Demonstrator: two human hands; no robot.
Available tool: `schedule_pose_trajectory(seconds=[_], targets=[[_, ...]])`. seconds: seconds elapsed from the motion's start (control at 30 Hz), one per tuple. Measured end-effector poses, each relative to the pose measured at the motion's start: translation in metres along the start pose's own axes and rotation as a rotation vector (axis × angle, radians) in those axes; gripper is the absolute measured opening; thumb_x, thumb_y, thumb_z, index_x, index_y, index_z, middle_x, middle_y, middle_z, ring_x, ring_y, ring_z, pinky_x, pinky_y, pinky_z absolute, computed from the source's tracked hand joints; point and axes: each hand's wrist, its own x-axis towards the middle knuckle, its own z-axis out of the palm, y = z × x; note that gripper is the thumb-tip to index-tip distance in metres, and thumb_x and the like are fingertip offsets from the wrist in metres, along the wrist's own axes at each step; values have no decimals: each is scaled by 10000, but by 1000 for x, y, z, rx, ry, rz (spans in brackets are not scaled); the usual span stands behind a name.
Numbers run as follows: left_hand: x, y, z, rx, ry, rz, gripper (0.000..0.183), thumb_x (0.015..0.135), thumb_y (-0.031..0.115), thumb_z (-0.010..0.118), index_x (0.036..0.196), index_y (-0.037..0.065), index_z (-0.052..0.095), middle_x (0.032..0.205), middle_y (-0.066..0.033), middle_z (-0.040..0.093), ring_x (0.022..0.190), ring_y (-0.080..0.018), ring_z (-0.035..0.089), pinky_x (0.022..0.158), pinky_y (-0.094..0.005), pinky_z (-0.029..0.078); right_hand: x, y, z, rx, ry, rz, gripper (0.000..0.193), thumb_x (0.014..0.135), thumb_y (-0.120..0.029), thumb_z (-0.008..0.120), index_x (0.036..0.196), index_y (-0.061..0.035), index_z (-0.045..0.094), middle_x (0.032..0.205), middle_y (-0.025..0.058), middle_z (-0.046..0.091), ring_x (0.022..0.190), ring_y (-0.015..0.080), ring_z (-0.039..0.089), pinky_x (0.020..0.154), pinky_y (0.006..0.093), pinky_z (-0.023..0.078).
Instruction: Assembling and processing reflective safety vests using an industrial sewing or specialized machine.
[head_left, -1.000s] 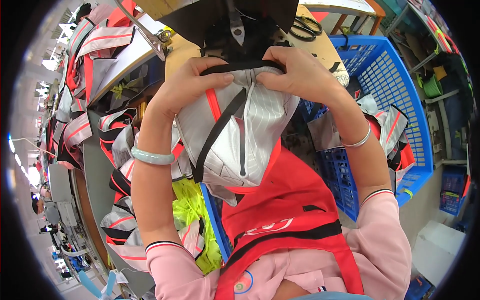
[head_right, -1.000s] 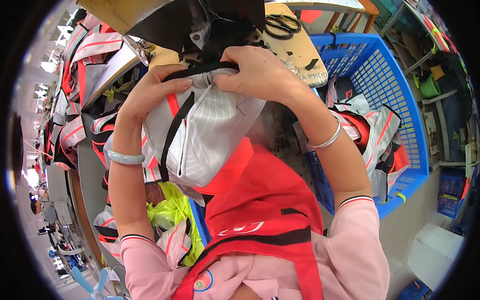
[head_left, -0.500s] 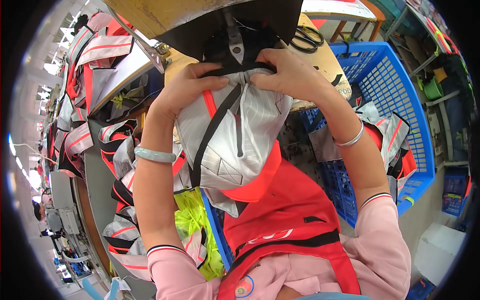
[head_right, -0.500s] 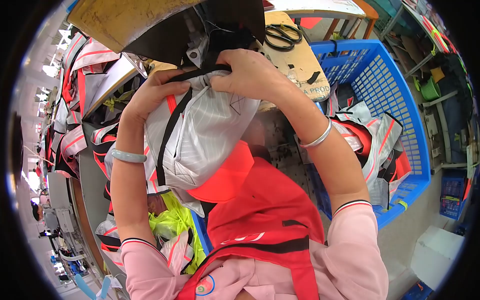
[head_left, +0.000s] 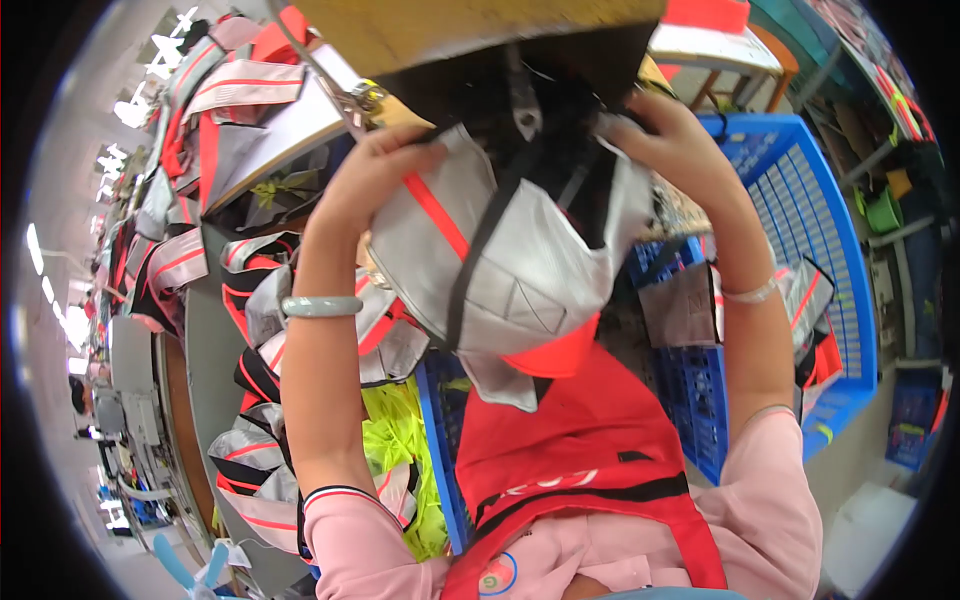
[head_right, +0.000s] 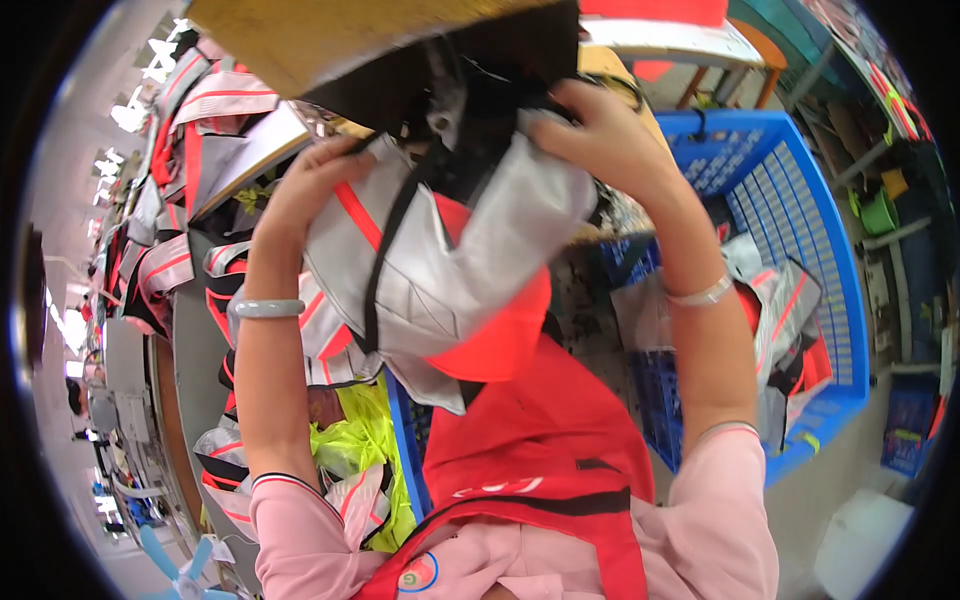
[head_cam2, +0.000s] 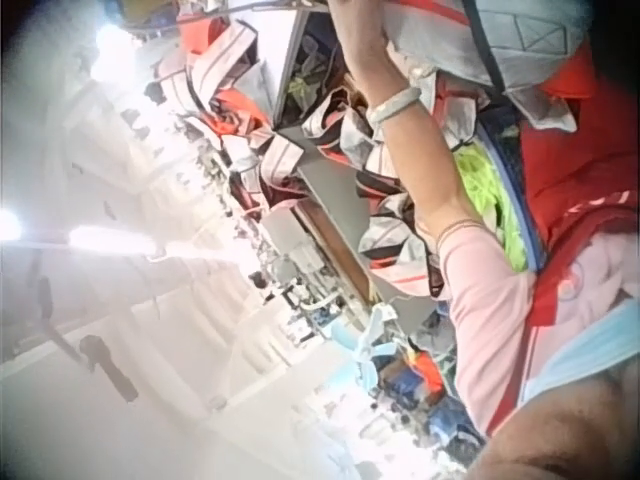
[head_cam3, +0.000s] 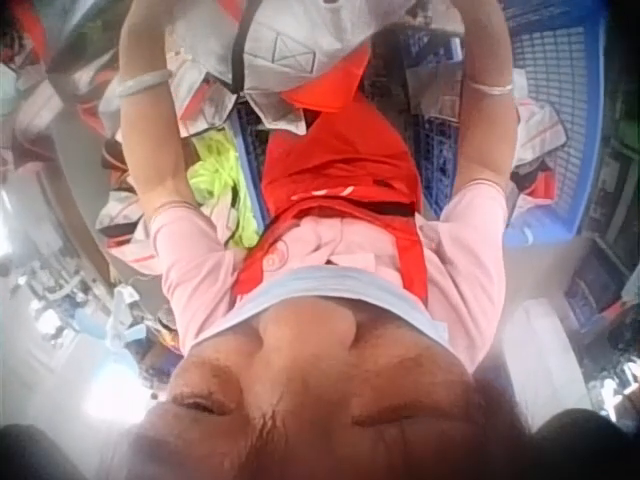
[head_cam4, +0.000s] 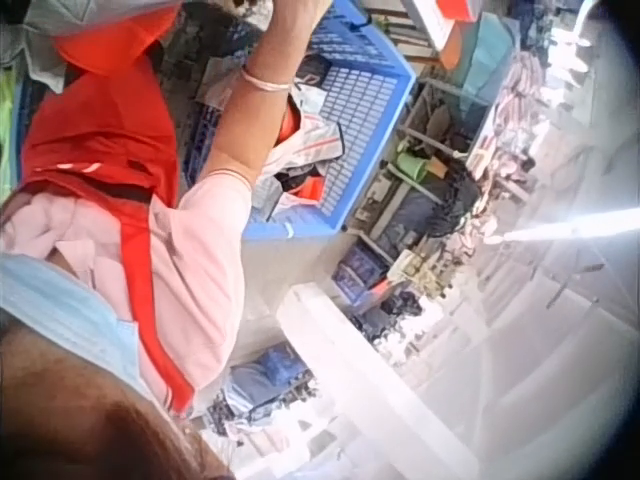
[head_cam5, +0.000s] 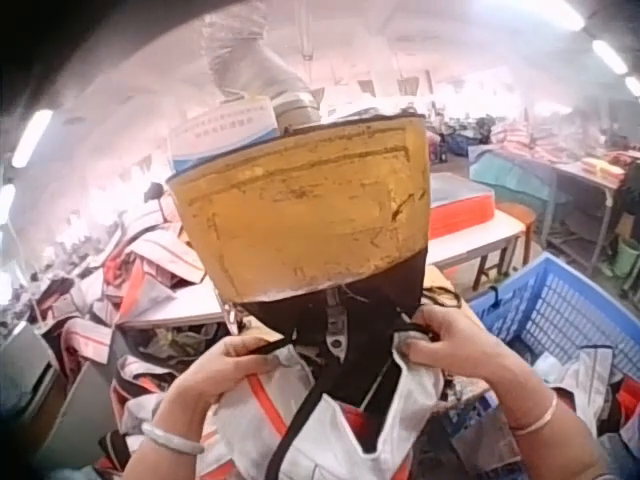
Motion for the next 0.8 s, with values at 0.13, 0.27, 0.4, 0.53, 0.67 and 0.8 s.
schedule_pose_trajectory(seconds=[0.13,0.27,0.4,0.53,0.67,0.8], targets=[[-57,-43,1,525,-216,126,444,889,260,632,1244,2,564,1168,-131,621,1079,-212,580,956,-329,446,-75,-2,16,-8,-455,-89,242,747,-202,684,715,-15,534,619,21,477,579,122,443,528,298,374],[-114,-80,41,358,-390,282,346,853,235,609,1097,-9,585,950,-171,651,892,-252,616,798,-364,479,-160,17,14,35,-715,136,266,738,-156,731,951,-25,639,811,81,618,668,151,619,612,276,491],[-114,-118,61,342,-430,257,406,793,235,628,1104,-22,580,966,-179,656,896,-262,623,789,-370,487,-174,-64,54,-80,-453,-434,294,724,-48,665,1015,-28,629,1001,136,642,811,260,644,702,327,513],[-112,-127,76,351,-472,166,508,746,272,654,1140,-39,575,1032,-197,644,934,-280,615,802,-366,493,-194,-114,130,-354,-686,-757,390,727,-97,685,1100,-23,600,1212,160,574,872,318,633,705,382,521],[-101,-128,93,391,-518,154,534,735,263,644,1184,-21,586,1054,-190,646,943,-268,618,777,-383,504,-194,-115,150,-584,-747,-678,443,765,-169,673,1160,5,571,1220,165,561,923,314,633,726,390,524],[-114,-124,95,318,-563,26,478,776,225,610,1192,-8,593,1066,-164,645,924,-244,611,772,-373,502,-205,-104,158,-665,-660,-786,441,772,-227,682,1120,20,575,1146,191,579,961,307,618,736,405,513]])
